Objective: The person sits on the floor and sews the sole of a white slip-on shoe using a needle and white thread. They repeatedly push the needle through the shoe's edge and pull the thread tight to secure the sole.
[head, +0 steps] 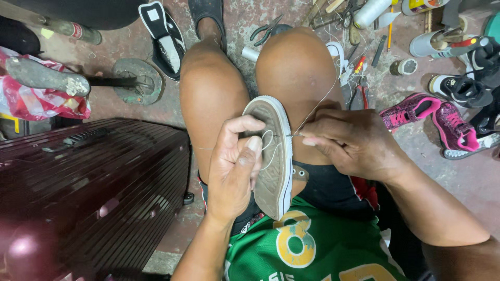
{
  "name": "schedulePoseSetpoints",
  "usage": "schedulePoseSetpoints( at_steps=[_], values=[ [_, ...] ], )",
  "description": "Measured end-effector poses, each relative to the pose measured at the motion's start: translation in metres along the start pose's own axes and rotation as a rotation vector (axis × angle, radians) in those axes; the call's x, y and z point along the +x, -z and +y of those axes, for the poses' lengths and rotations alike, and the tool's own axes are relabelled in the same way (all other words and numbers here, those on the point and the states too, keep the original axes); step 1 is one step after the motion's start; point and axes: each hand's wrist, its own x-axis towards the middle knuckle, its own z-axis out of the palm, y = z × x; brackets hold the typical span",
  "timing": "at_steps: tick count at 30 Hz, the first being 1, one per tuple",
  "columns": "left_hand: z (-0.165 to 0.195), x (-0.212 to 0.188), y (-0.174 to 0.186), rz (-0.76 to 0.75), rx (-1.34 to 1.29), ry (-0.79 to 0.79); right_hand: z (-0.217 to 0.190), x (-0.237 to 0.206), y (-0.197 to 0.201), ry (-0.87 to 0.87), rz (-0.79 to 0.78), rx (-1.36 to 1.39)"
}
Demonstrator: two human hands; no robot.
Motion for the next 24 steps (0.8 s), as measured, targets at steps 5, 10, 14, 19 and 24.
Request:
schedulePoseSetpoints(
  at_steps=[5, 10, 14, 19, 24],
  values=[
    [0.006, 0.002, -0.004, -0.055, 0.032, -0.025, 0.0, -0.002, -0.003, -0.017, 0.029, 0.04],
    [0.02, 0.005, -0.007, -0.064, 0.154, 0.029, 0.003, -0.003, -0.007, 0.014, 0.062, 0.07],
    [0.03, 0.009, -0.014, -0.055, 0.213, 0.103, 0.006, -0.006, -0.01, 0.022, 0.082, 0.062],
    [0.036, 0.006, -0.022, 0.047, 0.65, 0.075, 0.008, -0.008, -0.011, -0.001, 0.09, 0.006],
    [0.035, 0.001, -0.024, 0.078, 0.711, -0.007, -0.013, -0.003, -0.001, -0.005, 0.018, -0.142]
  ],
)
